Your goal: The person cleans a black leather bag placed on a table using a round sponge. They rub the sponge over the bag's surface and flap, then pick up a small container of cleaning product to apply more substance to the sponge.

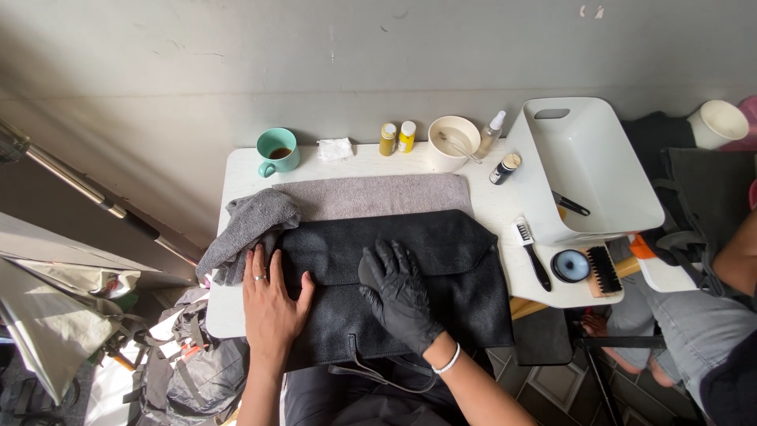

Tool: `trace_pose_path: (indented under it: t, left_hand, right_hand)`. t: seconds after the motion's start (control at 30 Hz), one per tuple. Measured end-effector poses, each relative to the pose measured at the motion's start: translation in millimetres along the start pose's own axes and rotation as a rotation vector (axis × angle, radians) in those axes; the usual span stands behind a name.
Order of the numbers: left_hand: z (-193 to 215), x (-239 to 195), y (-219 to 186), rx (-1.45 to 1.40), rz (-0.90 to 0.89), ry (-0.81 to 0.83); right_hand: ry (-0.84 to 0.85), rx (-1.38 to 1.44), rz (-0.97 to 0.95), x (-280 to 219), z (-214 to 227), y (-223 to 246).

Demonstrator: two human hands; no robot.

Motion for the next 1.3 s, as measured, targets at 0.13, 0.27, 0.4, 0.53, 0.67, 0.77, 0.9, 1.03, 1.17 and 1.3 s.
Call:
trace_pose_path:
  t: [0.13,0.27,0.4,0.53,0.67,0.77,0.9,1.03,1.17,1.3]
  left_hand:
    - [0.2,-0.8,-0.5,-0.012,0.001,-0.034]
    - [-14.7,-8.6,9.7,0.058,0.129,0.083]
    - [-14.2,-7.0,9.2,0.044,0.126,0.098]
    - [-15.6,-7.7,9.2,0.035,0.126,0.098]
    - [-16.9,-7.7,11.2,0.048,0.127,0.117]
    - [-18.0,-7.6,13.0,0.048,0.116,0.123]
    - [-15.7,-7.8,10.6,0.05,0.093,0.1]
    - [-20.9,-9.4,12.4,0.056,0.066,0.089]
    - [-22.0,-10.0,11.7,0.07,0.062,0.078]
    - [-17.2,-10.9,8.3,0.072,0.042,0.051]
  right_hand:
    - [0.045,-0.008,0.024,0.6,-5.4,5.7]
    - [0.252,-0.119,-0.018,22.2,-24.3,7.6]
    - [0.237,-0.086,0.037,54.5,-37.4,20.1]
    - [0.209,-0.103,0.041,81.4,-67.4,23.7]
    - [0.141,-0.091,0.032,85.5,-63.1,30.1]
    - [0.118,-0.075,0.026,76.0,-58.0,33.0]
    - [0.128,-0.107,0.031,47.6,-42.0,44.9]
    - [0.107,-0.03,0.038,16.3,-47.7,43.7]
    - [0.053,0.01,0.096,16.3,-57.1,40.3]
    - [0.011,-0.03,0.146,35.8,-76.3,41.7]
Point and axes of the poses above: each hand's wrist, its own x-axis towards the middle knuckle, its own z-axis out of the back of the hand, y = z × x, the point moved 8 cm from there along x, towards the middle knuckle, and after that the axes turned 8 degrees about -z, right-handed, at the moved point
